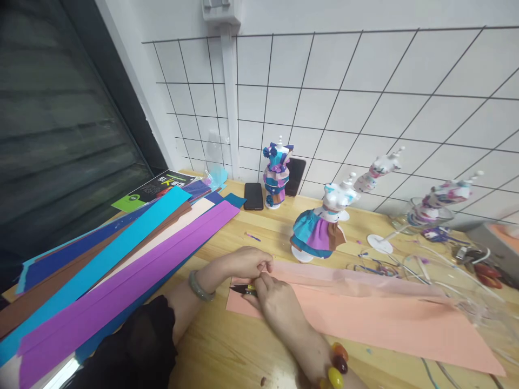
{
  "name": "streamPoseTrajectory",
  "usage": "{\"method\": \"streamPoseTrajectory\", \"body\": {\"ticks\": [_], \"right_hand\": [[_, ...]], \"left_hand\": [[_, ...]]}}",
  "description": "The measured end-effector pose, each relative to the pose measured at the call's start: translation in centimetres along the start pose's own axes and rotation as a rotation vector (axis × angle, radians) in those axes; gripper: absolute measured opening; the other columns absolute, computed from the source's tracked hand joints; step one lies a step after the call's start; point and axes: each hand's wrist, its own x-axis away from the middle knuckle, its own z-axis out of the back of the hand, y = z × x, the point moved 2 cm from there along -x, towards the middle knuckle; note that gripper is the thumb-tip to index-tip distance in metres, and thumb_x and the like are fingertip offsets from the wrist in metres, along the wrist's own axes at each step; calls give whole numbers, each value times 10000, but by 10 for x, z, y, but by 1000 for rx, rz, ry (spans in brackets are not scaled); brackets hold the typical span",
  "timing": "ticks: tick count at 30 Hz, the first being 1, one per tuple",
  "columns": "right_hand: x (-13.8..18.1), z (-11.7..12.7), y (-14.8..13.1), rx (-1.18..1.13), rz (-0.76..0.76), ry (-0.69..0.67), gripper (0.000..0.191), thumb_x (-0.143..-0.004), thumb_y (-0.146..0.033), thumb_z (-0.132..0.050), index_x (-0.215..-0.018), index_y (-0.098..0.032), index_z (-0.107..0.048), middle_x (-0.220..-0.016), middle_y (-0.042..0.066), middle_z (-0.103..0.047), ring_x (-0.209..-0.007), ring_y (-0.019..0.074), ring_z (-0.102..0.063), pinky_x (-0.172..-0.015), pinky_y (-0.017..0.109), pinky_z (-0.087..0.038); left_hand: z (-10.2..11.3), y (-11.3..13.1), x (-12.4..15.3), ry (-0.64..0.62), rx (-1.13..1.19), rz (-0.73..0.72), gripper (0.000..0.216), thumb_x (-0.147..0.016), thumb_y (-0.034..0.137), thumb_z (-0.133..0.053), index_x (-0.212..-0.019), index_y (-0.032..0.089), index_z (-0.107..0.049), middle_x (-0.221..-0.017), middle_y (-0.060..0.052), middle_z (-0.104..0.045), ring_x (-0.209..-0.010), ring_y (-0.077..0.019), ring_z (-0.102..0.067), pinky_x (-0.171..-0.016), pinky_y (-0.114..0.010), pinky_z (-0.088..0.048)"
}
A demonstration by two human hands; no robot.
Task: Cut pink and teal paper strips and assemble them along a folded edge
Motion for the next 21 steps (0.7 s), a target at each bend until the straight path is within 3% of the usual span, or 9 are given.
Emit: {"method": "streamPoseTrajectory", "body": {"ticks": [13,17,21], "right_hand": [[-3,0,-5,-28,7,-7,382,-942,-434,-344,-785,-155,-553,-732,80,-628,-591,189,-624,-502,279,-448],[9,22,-16,-169,13,-110,346,-892,-483,-439,-783,-169,-534,-761,62,-634,-639,193,-627,-552,285,-482],[45,54,-16,-253,-80,-230,271,-838,-457,-556,-856,-187,-542,-823,43,-642,-693,186,-630,-607,274,-511]], "left_hand": [[0,-1,-1,1,35,18,236,-710,173,-567,-928,252,-610,-844,50,-654,-745,-111,-580,-533,-191,-335],[1,0,0,12,60,36,236,-687,339,-662,-897,244,-613,-831,47,-650,-760,-124,-588,-549,-189,-346],[5,4,1,14,67,30,276,-673,381,-684,-893,234,-606,-803,47,-641,-772,-129,-594,-569,-183,-360]]}}
